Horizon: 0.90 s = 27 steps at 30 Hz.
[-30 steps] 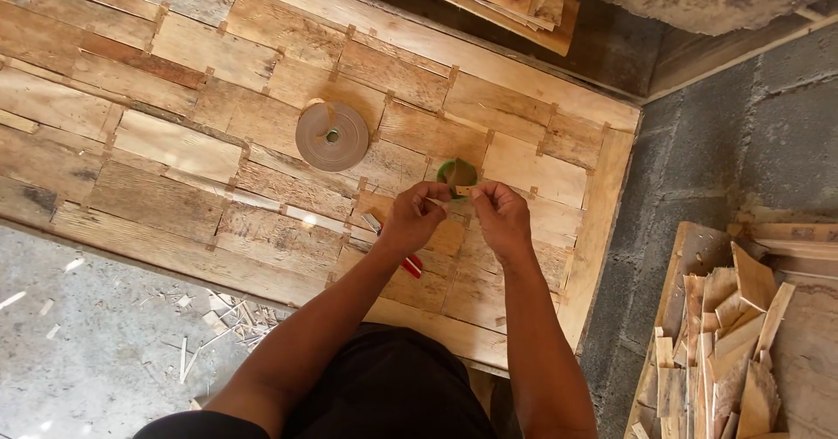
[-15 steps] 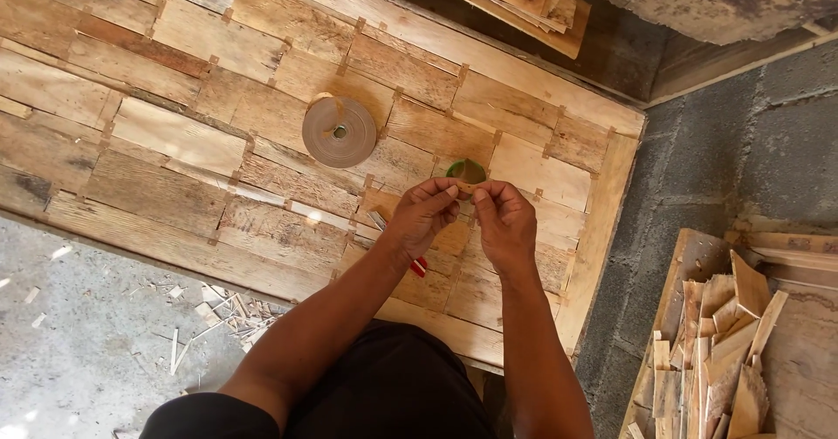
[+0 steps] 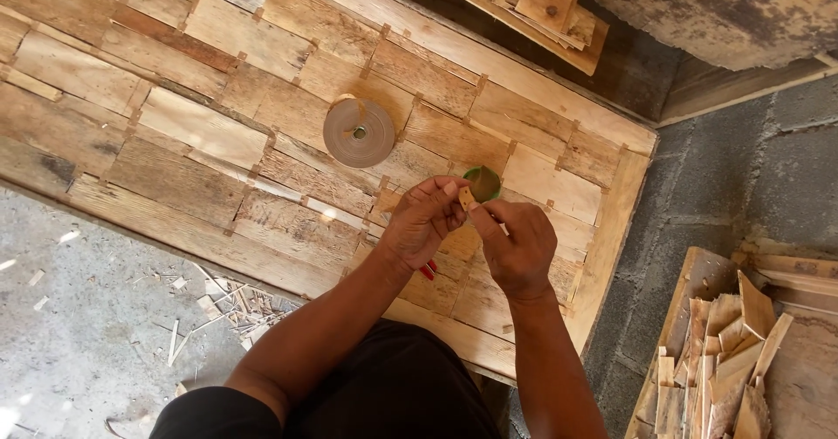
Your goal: Applying veneer tape to the joints of a decorative wooden mosaic panel using a utility knife.
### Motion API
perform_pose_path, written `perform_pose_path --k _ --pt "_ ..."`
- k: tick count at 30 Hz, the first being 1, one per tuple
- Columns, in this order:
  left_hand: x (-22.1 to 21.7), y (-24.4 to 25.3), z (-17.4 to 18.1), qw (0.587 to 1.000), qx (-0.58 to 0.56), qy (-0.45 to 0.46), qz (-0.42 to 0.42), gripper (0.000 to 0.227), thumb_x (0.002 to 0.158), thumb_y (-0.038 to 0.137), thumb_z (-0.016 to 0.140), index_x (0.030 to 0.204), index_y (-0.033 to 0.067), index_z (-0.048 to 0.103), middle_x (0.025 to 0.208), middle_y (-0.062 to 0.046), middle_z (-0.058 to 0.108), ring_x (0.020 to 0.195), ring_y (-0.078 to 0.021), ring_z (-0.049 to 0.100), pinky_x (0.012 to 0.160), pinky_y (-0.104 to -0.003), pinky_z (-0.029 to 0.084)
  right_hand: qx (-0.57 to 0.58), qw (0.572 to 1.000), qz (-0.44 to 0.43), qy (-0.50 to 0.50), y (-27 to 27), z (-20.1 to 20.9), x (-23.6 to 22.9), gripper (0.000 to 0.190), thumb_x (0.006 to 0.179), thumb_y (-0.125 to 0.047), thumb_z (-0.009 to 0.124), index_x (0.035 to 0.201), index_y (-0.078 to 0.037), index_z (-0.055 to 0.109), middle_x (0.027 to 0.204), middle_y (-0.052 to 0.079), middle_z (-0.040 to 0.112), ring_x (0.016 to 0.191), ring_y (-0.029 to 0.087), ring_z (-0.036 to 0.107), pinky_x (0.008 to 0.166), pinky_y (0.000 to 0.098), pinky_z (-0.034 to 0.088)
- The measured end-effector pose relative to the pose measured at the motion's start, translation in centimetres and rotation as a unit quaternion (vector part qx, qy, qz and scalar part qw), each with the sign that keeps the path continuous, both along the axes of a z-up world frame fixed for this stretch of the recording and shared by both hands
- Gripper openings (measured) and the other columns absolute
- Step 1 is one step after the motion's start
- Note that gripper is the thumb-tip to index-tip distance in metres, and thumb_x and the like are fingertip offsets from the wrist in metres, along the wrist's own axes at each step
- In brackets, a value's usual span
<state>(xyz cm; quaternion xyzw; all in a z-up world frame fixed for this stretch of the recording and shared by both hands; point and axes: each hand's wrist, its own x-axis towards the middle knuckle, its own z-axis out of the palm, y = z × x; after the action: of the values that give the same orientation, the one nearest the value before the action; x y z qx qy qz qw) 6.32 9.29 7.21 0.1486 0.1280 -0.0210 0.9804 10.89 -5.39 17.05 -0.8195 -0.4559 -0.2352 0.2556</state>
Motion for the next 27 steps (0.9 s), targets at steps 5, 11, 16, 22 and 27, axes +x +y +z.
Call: perform_pose_path --k 5,11,16,22,27 --pt "-0.6 0.7 1.4 0.999 0.042 0.011 0.021 0.018 0.101 0.011 0.068 0.115 0.0000 0.070 0.094 -0.007 0.074 0.077 -0.0113 0.068 0.071 -0.023 0.055 -0.011 0.998 0.027 -0.050 0.3 0.4 -0.2 0.030 0.086 -0.005 0.077 0.115 -0.012 0.073 0.101 0.003 0.067 0.086 0.021 0.064 0.072 0.0356 0.053" --pt "-0.8 1.3 1.3 0.996 0.080 -0.012 0.038 0.018 0.102 0.010 0.068 0.117 0.0013 0.073 0.090 -0.006 0.074 0.076 -0.0108 0.067 0.067 -0.022 0.052 0.029 0.999 0.008 -0.024 0.5 -1.4 -0.3 0.025 0.090 -0.003 0.078 0.113 -0.012 0.072 0.101 0.003 0.066 0.086 0.020 0.066 0.073 0.0332 0.054" --pt "-0.2 1.0 -0.5 0.993 0.116 0.011 0.024 0.020 0.102 0.017 0.065 0.115 0.0039 0.072 0.094 -0.006 0.077 0.078 -0.0113 0.068 0.068 -0.024 0.052 0.171 0.965 -0.052 0.194 -0.6 -5.8 1.3 0.007 0.101 -0.006 0.072 0.106 -0.008 0.068 0.103 0.004 0.066 0.085 0.012 0.065 0.072 0.0244 0.054" --pt "1.8 -1.8 -10.0 0.946 0.289 0.132 0.065 0.016 0.100 0.019 0.068 0.106 0.0048 0.072 0.091 -0.004 0.076 0.073 -0.0099 0.064 0.066 -0.026 0.052 0.287 0.726 -0.209 0.588 -2.5 -15.7 5.0 0.012 0.099 -0.015 0.072 0.101 -0.003 0.073 0.082 0.001 0.067 0.067 0.007 0.052 0.058 0.0220 0.042" --pt "3.4 -4.8 -13.5 0.874 0.438 0.194 0.078 0.028 0.096 0.024 0.071 0.110 0.0005 0.071 0.096 -0.009 0.069 0.081 -0.0163 0.059 0.071 -0.031 0.051 0.271 0.690 -0.309 0.596 -2.8 -21.1 5.9 0.017 0.096 -0.017 0.075 0.097 0.000 0.075 0.083 0.001 0.071 0.068 0.006 0.058 0.060 0.0216 0.047"
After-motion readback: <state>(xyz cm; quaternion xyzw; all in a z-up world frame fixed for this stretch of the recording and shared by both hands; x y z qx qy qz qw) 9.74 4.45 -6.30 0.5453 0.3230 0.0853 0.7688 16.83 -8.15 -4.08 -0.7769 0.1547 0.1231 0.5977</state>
